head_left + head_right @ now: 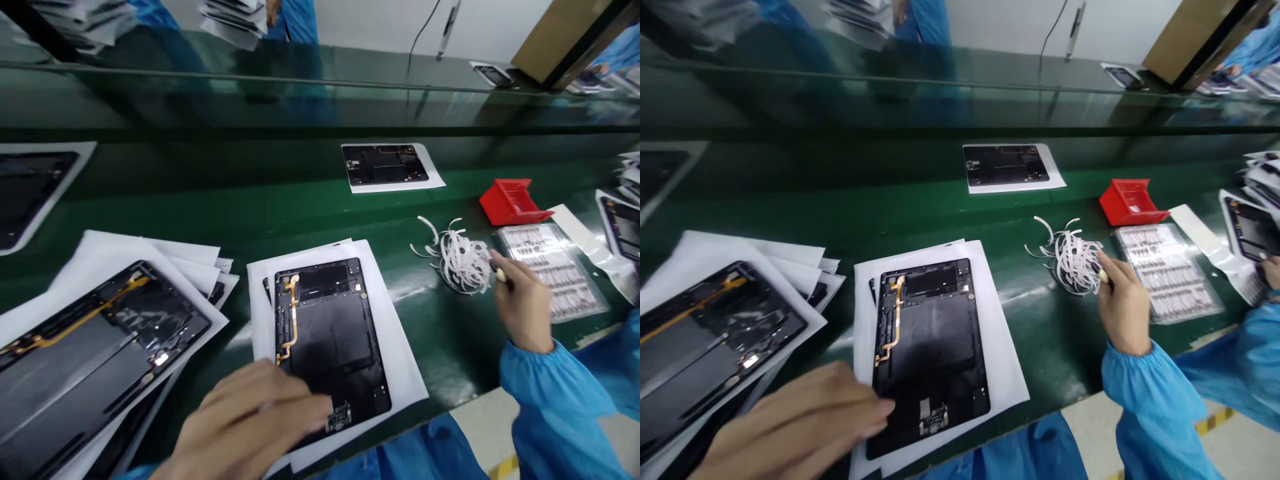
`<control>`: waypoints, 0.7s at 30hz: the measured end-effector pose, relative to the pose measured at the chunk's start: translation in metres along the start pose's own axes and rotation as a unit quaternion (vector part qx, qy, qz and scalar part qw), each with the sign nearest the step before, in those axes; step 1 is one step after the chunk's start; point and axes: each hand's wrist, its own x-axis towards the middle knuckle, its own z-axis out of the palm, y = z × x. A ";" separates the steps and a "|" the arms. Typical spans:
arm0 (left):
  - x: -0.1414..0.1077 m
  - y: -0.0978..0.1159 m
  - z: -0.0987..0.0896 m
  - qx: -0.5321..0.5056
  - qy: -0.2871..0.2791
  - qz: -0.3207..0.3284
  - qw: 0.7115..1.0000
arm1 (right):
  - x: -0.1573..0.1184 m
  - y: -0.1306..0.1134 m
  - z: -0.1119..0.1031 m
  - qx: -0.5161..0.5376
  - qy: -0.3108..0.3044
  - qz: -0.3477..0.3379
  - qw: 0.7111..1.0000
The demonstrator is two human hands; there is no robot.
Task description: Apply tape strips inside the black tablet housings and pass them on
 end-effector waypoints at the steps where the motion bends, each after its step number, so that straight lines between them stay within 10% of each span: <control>1: 0.015 -0.005 -0.003 -0.006 -0.002 -0.012 1.000 | -0.002 -0.012 -0.004 0.007 0.013 0.006 1.000; 4: 0.051 -0.027 0.000 -0.032 0.006 -0.034 0.999 | -0.005 -0.073 -0.010 0.139 -0.055 -0.009 0.989; 8: 0.066 -0.059 0.017 -0.050 0.033 -0.069 0.996 | -0.006 -0.154 0.013 0.405 -0.341 -0.017 0.848; 11: 0.067 -0.073 0.024 -0.084 0.033 -0.092 0.992 | -0.005 -0.179 0.041 0.498 -0.384 0.047 0.776; 17: 0.024 -0.054 0.026 0.011 0.116 -0.153 0.981 | 0.001 -0.177 0.066 0.502 -0.385 0.087 0.770; 21: -0.031 -0.016 0.044 0.142 -0.035 -0.069 0.987 | 0.001 -0.178 0.074 0.477 -0.368 0.070 0.795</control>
